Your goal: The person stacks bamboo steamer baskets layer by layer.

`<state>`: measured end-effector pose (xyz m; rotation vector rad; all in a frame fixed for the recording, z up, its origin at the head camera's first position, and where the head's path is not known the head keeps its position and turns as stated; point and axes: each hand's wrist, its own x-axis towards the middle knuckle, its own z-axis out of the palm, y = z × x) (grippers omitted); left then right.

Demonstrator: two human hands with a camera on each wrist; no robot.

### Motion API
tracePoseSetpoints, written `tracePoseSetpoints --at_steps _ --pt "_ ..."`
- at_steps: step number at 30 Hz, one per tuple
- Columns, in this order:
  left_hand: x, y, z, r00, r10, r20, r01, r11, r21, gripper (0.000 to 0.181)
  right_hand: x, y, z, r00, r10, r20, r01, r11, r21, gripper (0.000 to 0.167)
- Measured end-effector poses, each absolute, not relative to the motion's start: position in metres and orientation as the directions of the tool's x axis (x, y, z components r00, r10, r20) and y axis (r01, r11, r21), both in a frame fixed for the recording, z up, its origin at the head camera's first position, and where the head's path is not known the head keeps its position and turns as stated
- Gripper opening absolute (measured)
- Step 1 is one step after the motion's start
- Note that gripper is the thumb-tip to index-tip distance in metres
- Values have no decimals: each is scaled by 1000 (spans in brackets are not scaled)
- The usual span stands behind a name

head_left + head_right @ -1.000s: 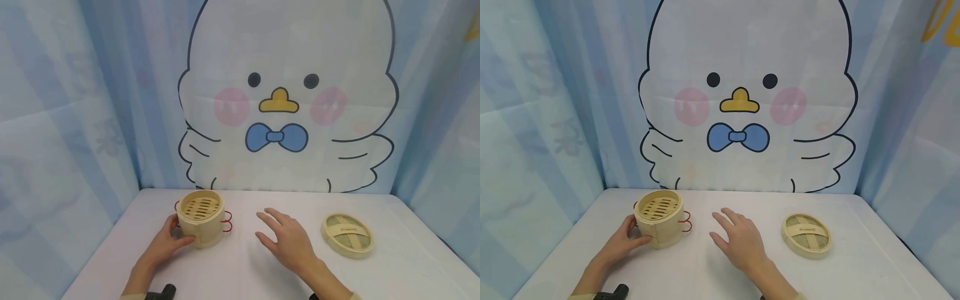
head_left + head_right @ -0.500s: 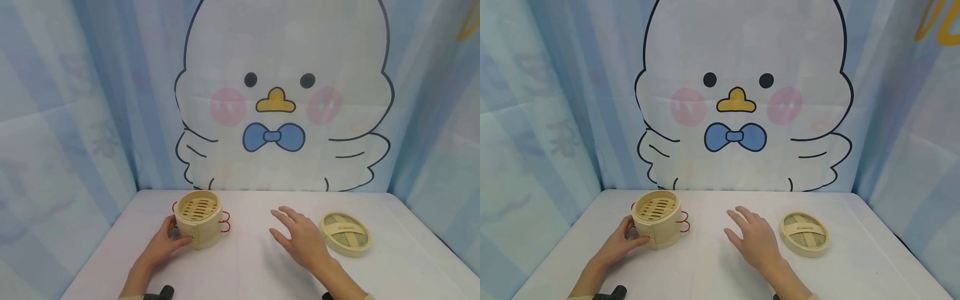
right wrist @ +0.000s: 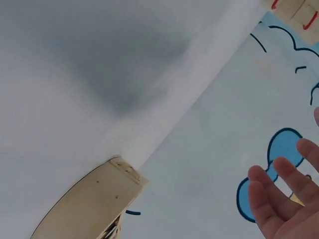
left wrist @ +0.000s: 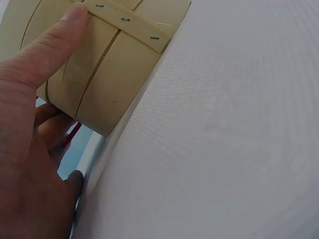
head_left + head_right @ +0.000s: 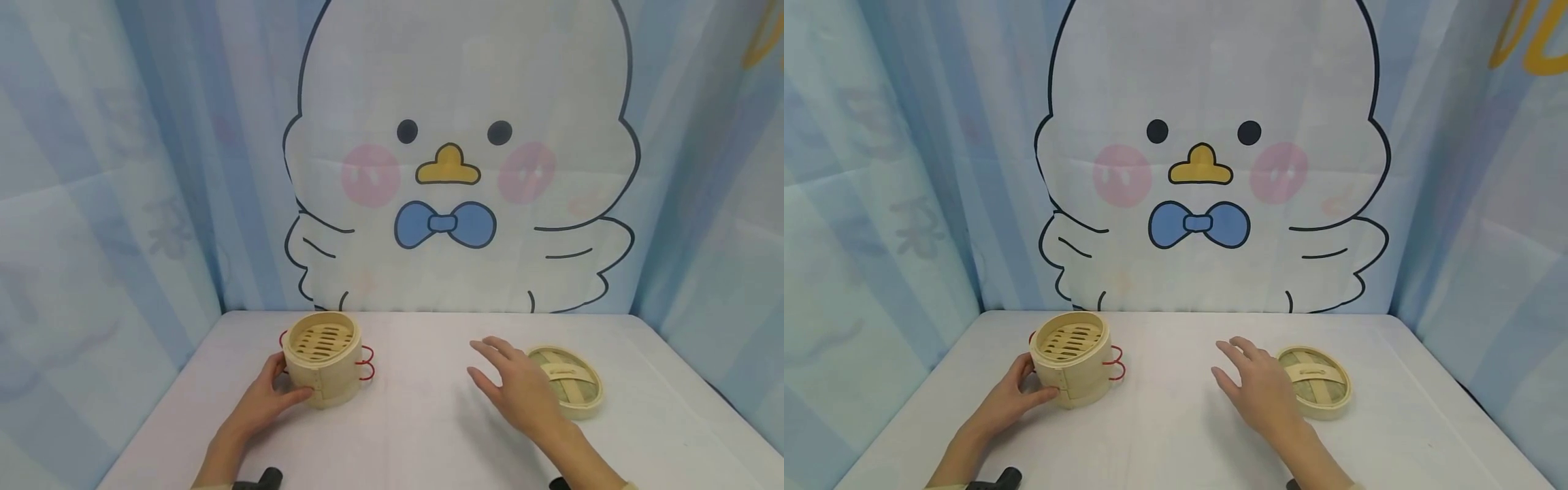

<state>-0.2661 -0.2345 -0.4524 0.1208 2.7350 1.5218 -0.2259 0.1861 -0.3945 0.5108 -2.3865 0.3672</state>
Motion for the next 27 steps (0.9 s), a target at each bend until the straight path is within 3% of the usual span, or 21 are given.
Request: tracePoseSetpoints --at_steps 10,20,27 --pt "-267 -235 -454 -997 68 32 63 518 853 97 -233 211 -395 -737 -218 639 -392 909 -143 39" --pt "-267 -234 -451 -997 69 18 51 515 855 99 -239 245 -399 -832 -88 548 -241 947 -214 39" --pt "-267 -235 -452 -997 73 20 54 508 860 98 -240 260 -406 -836 -77 543 -211 959 -189 37"
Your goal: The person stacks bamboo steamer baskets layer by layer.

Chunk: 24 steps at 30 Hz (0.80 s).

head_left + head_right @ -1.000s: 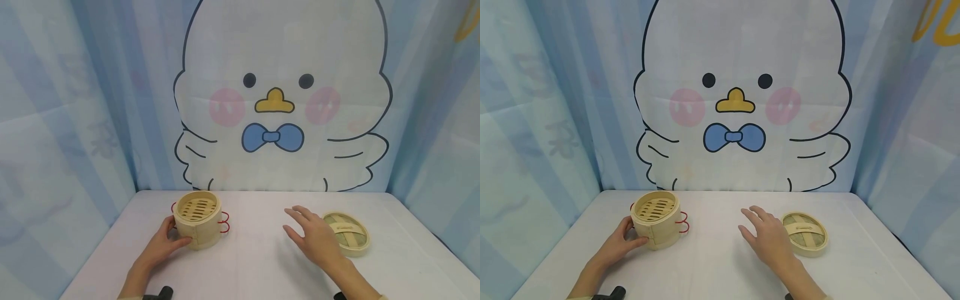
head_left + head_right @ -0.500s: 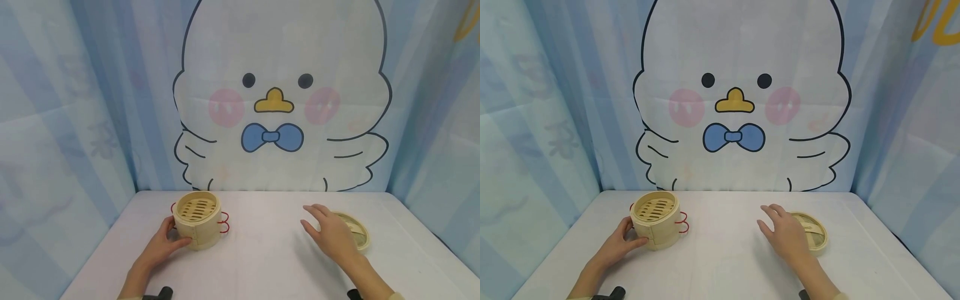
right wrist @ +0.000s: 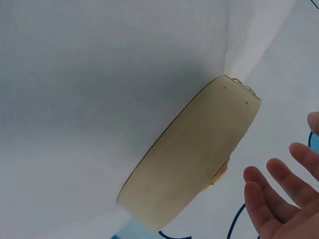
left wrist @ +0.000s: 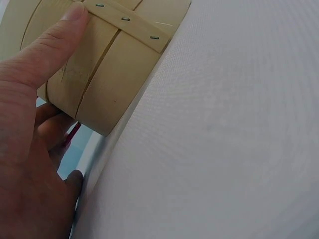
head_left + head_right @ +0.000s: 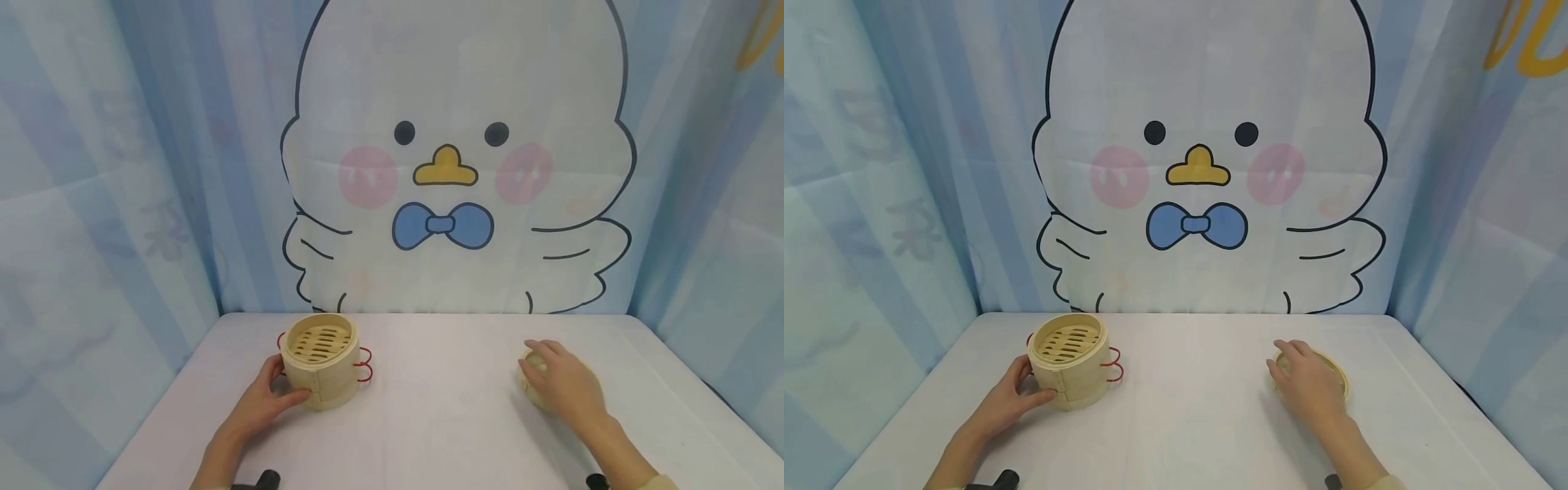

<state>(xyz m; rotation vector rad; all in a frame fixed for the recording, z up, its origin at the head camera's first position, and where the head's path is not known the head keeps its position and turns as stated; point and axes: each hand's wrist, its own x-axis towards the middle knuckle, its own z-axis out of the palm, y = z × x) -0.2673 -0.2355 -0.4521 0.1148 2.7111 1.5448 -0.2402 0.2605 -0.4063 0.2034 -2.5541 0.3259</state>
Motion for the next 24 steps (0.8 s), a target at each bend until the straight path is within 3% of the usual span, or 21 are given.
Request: tracePoseSetpoints --at_steps 24 --pt "-268 -237 -454 -998 65 15 47 515 856 98 -242 304 -414 -925 -56 377 -134 974 -184 31"
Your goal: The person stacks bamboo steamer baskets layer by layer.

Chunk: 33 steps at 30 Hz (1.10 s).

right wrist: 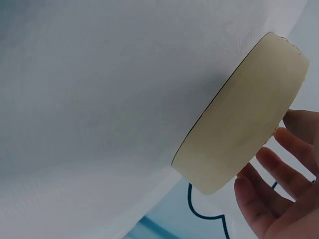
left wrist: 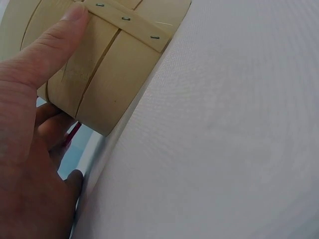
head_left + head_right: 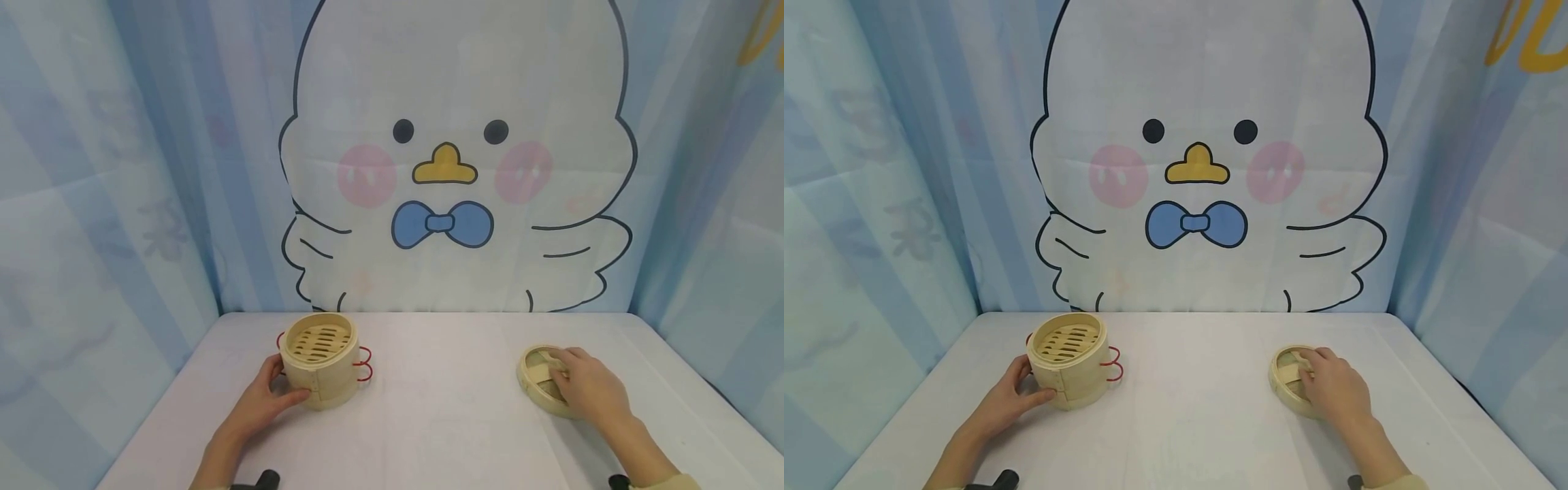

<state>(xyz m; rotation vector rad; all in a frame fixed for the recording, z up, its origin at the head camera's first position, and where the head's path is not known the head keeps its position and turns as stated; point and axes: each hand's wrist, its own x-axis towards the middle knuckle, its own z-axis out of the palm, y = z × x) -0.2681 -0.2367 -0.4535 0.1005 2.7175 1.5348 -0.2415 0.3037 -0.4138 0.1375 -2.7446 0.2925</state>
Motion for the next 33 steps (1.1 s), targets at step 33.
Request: tracePoseSetpoints --at_steps 33 --pt "-267 -236 -454 -997 68 29 60 509 859 96 -251 327 -409 -940 -142 311 -203 963 -175 6"
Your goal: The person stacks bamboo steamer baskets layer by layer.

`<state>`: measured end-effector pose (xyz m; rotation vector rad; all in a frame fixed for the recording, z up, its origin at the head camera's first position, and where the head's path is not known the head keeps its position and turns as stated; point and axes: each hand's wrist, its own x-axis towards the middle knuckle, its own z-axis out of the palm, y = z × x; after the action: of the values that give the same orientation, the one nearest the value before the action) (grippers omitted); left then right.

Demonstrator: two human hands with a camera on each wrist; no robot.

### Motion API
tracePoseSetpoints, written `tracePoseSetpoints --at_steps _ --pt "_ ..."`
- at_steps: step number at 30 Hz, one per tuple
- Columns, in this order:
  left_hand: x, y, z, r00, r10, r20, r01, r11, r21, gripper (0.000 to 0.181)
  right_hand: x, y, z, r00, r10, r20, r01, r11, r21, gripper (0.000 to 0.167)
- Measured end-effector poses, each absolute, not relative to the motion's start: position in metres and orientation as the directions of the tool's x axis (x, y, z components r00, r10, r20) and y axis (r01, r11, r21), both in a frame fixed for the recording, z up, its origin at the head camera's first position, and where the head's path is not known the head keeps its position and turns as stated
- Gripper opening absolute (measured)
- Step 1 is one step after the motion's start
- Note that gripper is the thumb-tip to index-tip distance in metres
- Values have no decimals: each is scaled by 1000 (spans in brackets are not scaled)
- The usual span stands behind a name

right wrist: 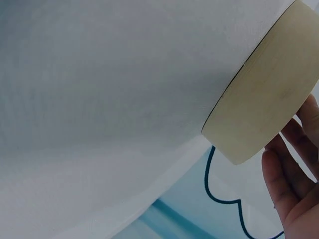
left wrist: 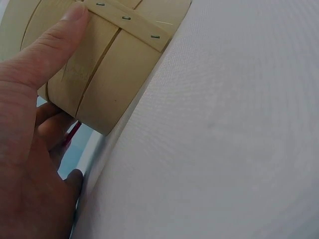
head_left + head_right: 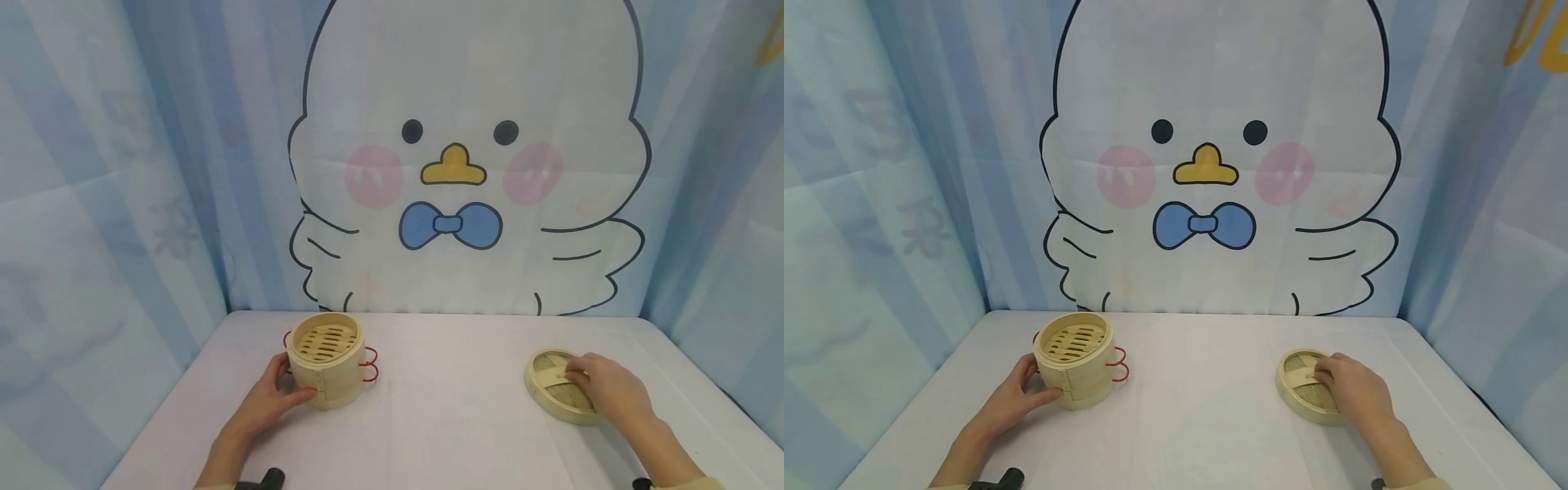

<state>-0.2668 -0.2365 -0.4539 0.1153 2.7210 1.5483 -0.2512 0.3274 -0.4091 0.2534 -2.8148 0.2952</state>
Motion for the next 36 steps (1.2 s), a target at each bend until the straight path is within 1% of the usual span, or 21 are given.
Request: tracePoseSetpoints --at_steps 6,12,14,24,31,36 --pt "-268 -237 -454 -998 64 25 54 509 859 98 -250 329 -414 -900 -189 393 -263 954 -143 6" --pt "-268 -236 -453 -998 63 20 50 519 853 98 -252 331 -419 -830 -261 494 -343 936 -82 9" --pt "-267 -236 -453 -998 64 19 49 522 851 98 -253 332 -419 -819 -280 501 -357 932 -63 10" --pt "-267 -236 -453 -998 64 29 58 523 851 97 -254 333 -419 -808 -316 497 -378 926 -25 11" --pt "-267 -237 -453 -998 61 28 55 517 854 98 -257 327 -413 -742 -350 572 -406 913 33 14" --pt "-267 -236 -453 -998 57 28 54 516 855 98 -259 323 -410 -724 -349 595 -406 913 42 14"
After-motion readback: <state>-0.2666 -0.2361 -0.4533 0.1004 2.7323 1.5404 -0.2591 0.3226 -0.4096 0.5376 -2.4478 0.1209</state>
